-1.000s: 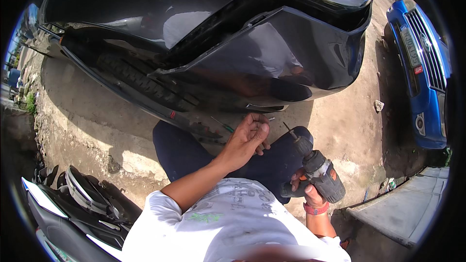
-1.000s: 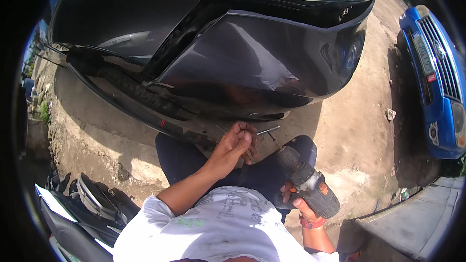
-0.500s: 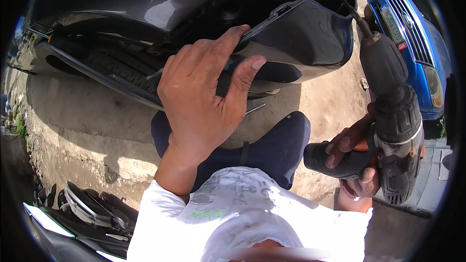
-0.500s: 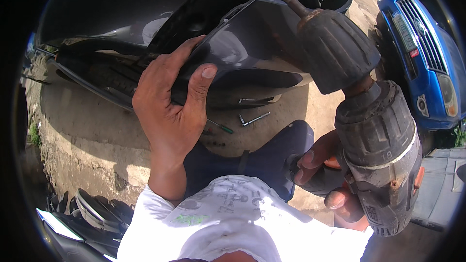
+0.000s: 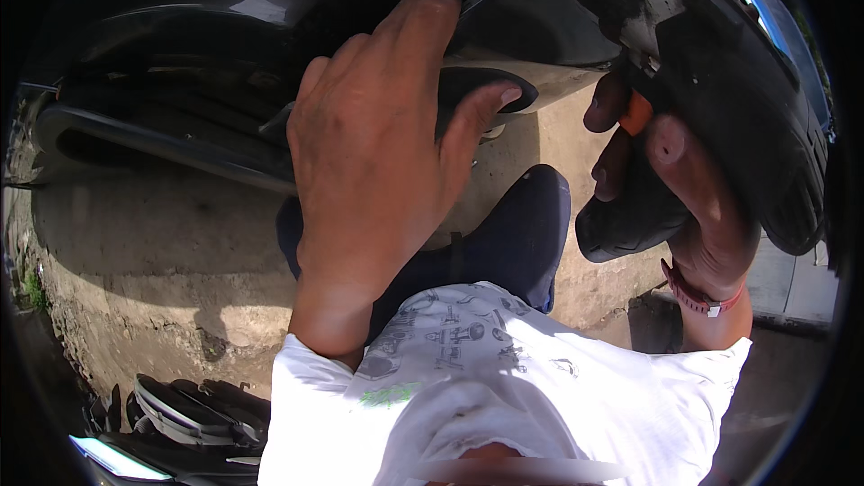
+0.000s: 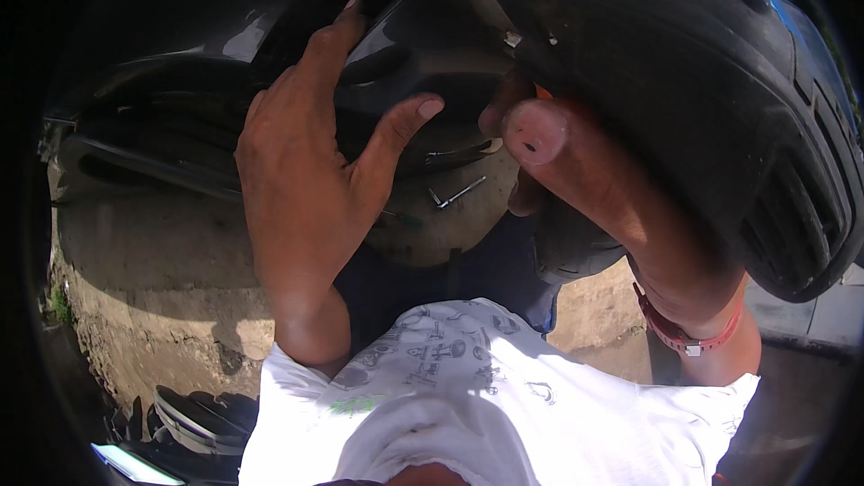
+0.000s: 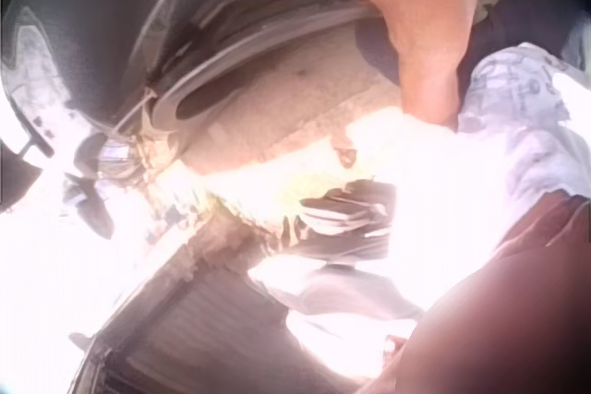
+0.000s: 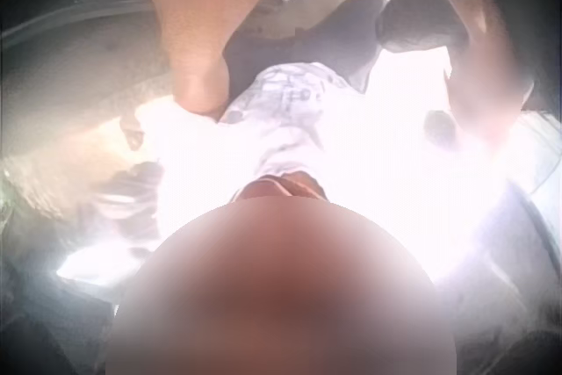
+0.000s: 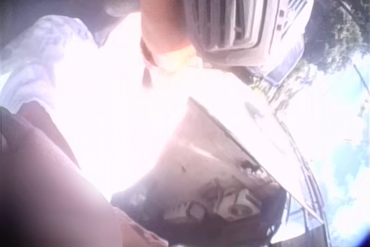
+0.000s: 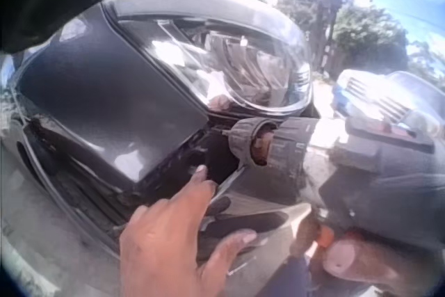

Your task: The person uses a cordless impact wrench to remove fasteners from the front bumper of a black car, then aligns and presses the bumper into place by hand, checking the fit along the edges.

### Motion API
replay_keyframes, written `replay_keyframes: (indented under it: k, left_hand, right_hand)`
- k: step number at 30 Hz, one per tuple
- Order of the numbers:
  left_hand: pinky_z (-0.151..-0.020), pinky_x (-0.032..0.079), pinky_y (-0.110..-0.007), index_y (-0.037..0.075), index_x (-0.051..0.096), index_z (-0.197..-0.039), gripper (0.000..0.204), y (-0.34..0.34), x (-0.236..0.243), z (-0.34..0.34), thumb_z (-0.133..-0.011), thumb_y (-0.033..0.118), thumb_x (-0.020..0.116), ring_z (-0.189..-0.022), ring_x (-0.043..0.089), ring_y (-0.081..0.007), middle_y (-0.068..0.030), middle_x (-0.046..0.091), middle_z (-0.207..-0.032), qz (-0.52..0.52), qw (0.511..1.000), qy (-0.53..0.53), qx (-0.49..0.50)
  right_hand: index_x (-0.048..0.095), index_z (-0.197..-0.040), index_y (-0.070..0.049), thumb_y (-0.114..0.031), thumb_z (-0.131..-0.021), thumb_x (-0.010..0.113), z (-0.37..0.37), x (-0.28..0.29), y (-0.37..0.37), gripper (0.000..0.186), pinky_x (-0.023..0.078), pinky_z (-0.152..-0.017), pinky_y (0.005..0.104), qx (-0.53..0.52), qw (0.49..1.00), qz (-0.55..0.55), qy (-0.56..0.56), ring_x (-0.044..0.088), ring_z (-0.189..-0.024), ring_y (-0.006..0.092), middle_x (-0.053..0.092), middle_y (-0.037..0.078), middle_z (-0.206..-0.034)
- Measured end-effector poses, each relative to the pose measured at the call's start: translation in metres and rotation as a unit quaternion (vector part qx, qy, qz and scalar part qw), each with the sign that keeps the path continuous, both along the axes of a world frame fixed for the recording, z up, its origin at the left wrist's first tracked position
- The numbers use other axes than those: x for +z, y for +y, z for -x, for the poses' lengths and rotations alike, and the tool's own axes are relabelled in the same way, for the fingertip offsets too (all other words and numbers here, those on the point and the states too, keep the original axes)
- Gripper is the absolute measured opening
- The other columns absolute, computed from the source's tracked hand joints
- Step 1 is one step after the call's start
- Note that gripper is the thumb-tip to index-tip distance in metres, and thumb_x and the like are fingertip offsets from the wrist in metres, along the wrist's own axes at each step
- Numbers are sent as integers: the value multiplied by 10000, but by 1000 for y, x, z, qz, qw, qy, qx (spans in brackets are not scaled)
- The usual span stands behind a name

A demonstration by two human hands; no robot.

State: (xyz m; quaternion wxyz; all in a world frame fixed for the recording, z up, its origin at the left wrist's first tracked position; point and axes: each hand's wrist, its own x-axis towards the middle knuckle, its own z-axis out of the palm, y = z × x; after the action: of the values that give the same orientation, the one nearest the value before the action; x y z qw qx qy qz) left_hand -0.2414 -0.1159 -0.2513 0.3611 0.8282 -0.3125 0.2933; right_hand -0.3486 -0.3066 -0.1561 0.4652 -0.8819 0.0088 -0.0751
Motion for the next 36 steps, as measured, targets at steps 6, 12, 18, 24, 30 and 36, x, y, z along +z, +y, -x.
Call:
replay_keyframes:
  k: [6,12,18,24,30,36]
  left_hand:
    - [-829,567,-458,9,613,-1363,709,-5,8,2,-863,449,856,-982,740,-427,-237,735,-1193,-34,999,16,-3]
    - [-731,552,-470,12,590,-1320,697,-10,19,11,-848,445,865,-833,721,-418,-222,730,-994,-133,990,16,46]
    - [-678,531,-458,24,588,-1263,647,-14,18,15,-835,417,872,-743,697,-398,-196,709,-873,-78,996,2,41]
    - [-787,534,-443,2,601,-1279,659,-12,19,20,-842,422,860,-889,724,-378,-204,739,-1062,-106,992,27,56]
    - [-828,533,-436,-27,602,-1290,677,-11,18,20,-848,418,855,-980,730,-367,-207,732,-1213,-117,991,-3,71]
    - [-813,534,-441,-19,595,-1289,667,-14,19,22,-848,409,855,-960,730,-370,-209,734,-1187,-126,989,11,72]
  right_hand:
    - [530,-1433,70,-326,-1029,609,2,-9,-7,571,552,-616,300,-25,999,-15,-41,682,-697,182,686,208,-1113]
    - [546,-1411,76,-346,-1024,616,5,-4,-21,577,554,-623,305,17,1000,8,-23,686,-722,180,685,203,-1134]
    - [571,-1377,66,-261,-1031,669,9,-4,-22,485,585,-654,305,-15,1000,23,-9,700,-754,174,709,179,-1104]
    - [637,-1341,12,-222,-952,821,-4,8,-26,490,602,-719,300,6,982,175,-76,713,-800,156,749,102,-1046]
    - [681,-1302,-28,-214,-927,844,-7,20,-41,449,608,-777,316,31,962,252,-96,726,-856,175,760,87,-1071]
    - [723,-1260,-64,-203,-910,855,-17,20,-65,400,611,-827,333,160,859,422,-240,736,-911,198,765,81,-1108]
